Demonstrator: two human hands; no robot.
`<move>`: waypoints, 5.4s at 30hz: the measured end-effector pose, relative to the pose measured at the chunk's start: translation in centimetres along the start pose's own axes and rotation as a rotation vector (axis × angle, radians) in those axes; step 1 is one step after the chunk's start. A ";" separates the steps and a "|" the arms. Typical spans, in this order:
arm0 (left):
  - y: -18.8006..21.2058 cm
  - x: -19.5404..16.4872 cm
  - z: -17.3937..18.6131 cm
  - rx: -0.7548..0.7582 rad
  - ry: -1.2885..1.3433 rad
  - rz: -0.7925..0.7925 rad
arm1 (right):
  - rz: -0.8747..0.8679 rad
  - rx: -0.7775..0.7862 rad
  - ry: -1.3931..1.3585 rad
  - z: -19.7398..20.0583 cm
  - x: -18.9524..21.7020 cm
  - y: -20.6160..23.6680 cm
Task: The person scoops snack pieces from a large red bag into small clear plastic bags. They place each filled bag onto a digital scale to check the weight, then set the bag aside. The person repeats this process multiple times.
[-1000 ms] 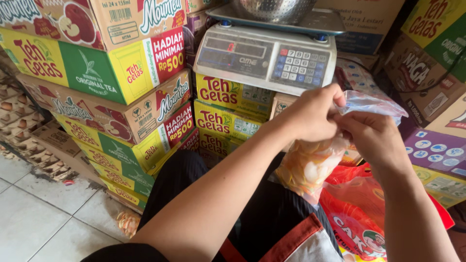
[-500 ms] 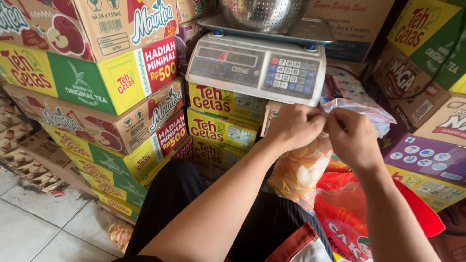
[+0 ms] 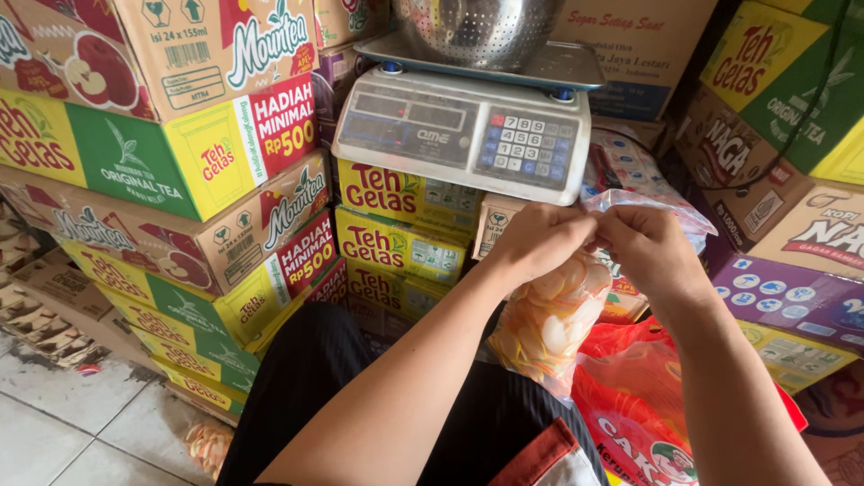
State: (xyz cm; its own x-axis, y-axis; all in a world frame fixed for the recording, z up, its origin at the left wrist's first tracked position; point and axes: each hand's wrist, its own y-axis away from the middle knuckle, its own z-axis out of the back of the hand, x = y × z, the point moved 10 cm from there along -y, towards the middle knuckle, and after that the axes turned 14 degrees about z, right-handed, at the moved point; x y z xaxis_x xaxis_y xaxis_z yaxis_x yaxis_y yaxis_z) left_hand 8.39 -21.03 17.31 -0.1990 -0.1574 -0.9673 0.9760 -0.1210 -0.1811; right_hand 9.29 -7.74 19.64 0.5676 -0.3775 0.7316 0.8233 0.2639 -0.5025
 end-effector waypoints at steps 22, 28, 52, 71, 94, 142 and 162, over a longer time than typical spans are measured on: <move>0.4 1.1 -0.9 0.009 0.053 0.086 | -0.261 -0.078 -0.376 0.6 -3.8 0.4; 1.6 0.2 0.9 -0.139 -0.080 0.038 | -0.224 0.132 0.074 2.0 -3.5 0.0; 1.3 0.3 1.9 -0.238 -0.277 0.113 | 0.068 -0.084 0.127 -1.2 0.3 -0.2; 1.0 1.8 0.4 -0.115 -0.004 -0.041 | -0.147 -0.210 -0.480 -0.2 -1.9 -1.7; 6.6 5.6 24.0 -0.542 0.429 0.006 | 0.195 0.365 -0.460 -22.0 11.2 -2.6; 39.9 26.0 59.2 -1.415 0.346 0.505 | -0.045 1.279 -0.109 -65.6 15.5 6.9; 23.7 13.4 45.4 -1.156 0.156 0.115 | 0.048 0.660 -0.665 -50.2 13.6 -3.2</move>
State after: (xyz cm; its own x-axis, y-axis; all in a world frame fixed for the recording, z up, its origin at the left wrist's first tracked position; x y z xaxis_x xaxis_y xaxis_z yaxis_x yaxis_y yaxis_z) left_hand 24.82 -70.50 8.10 -0.1696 0.0225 -0.9853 0.5035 0.8614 -0.0670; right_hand 14.57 -58.26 8.08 0.3147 0.1779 0.9324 0.5151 0.7931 -0.3251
